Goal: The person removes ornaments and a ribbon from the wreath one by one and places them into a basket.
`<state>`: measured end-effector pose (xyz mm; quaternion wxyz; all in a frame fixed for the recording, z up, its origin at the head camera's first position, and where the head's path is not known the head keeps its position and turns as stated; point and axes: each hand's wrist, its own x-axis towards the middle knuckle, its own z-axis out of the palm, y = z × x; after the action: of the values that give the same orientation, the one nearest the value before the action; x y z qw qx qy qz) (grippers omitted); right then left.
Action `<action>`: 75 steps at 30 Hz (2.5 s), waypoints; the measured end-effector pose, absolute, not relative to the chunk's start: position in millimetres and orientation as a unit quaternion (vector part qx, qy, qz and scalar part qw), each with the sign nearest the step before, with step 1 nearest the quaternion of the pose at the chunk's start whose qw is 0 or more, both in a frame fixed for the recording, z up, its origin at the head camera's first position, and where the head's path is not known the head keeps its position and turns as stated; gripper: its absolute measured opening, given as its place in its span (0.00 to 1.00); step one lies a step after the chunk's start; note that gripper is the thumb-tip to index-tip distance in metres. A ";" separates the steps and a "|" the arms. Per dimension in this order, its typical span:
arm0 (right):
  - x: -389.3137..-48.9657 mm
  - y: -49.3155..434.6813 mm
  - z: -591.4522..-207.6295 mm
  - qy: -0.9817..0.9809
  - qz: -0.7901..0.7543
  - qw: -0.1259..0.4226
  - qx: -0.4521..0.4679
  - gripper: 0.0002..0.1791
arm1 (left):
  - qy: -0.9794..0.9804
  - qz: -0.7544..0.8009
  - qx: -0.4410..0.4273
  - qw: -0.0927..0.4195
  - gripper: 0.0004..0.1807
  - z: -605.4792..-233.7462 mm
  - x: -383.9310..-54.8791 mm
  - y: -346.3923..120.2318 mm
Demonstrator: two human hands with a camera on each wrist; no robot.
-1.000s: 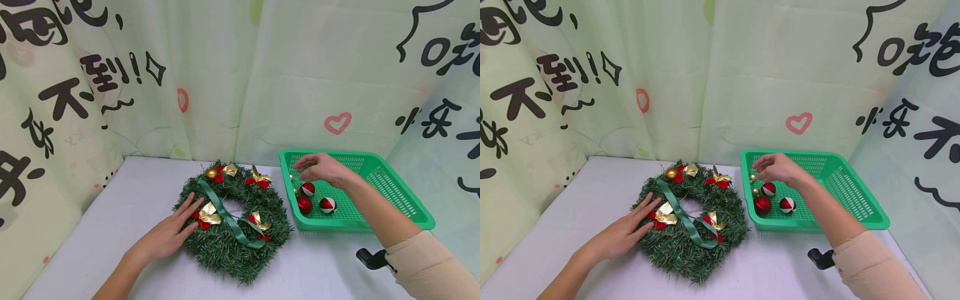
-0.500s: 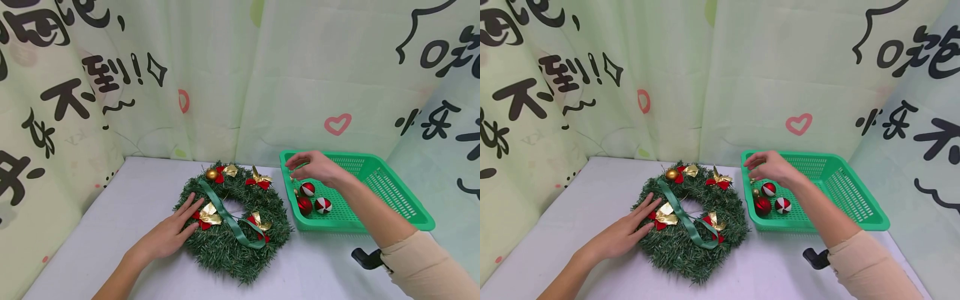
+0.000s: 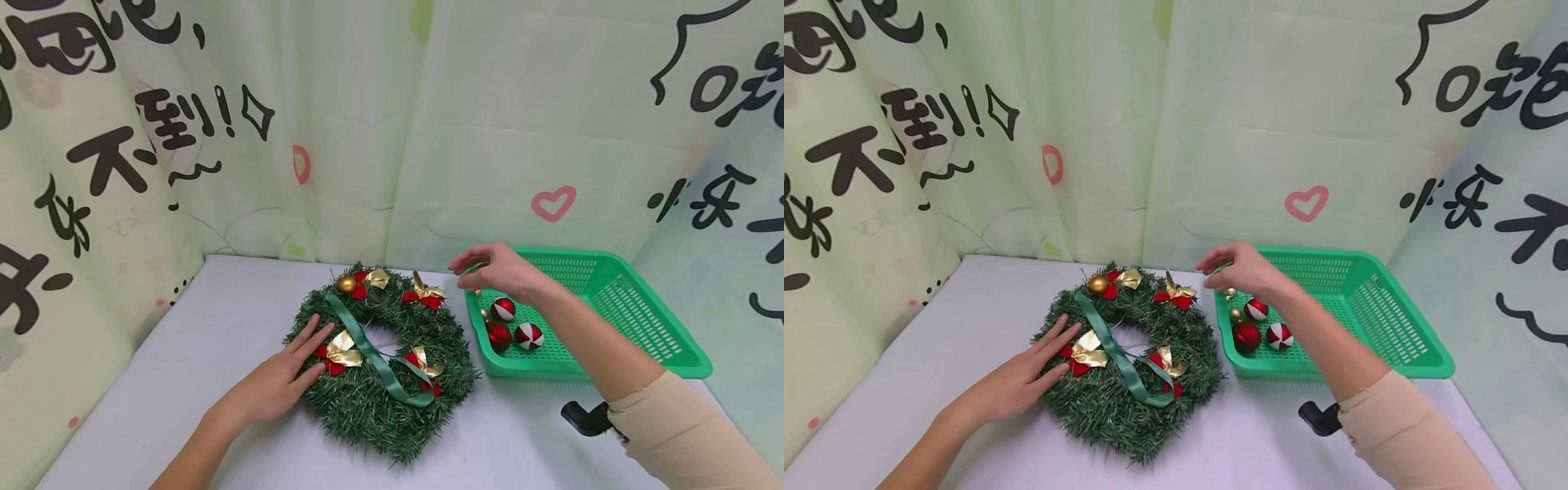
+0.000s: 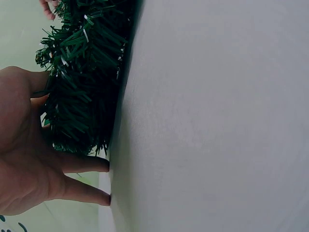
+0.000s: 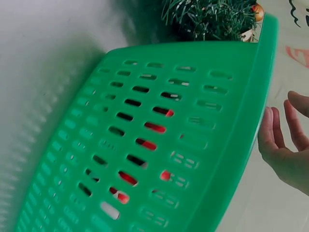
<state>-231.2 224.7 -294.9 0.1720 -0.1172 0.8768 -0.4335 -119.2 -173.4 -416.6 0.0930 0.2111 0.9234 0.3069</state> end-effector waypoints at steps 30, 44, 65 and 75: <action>-240.2 147.1 -282.5 0.855 -0.452 0.191 -0.165 0.18 | 0.923 0.310 0.208 0.096 0.36 -414.7 -118.6 -172.1; -248.8 116.1 -282.2 0.855 -0.441 0.199 -0.186 0.17 | 0.923 0.309 0.210 0.094 0.36 -414.4 -118.3 -172.2; -266.7 88.9 -283.0 0.847 -0.434 0.229 -0.206 0.17 | 0.921 0.315 0.210 0.096 0.36 -412.7 -118.0 -172.7; -275.3 78.1 -289.7 0.849 -0.422 0.245 -0.201 0.21 | 0.919 0.318 0.209 0.099 0.36 -412.0 -118.8 -172.6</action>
<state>-275.3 78.1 -289.7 0.2451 -0.2010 0.8495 -0.4218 -118.8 -172.6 -412.0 0.0992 0.2091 0.9194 0.3179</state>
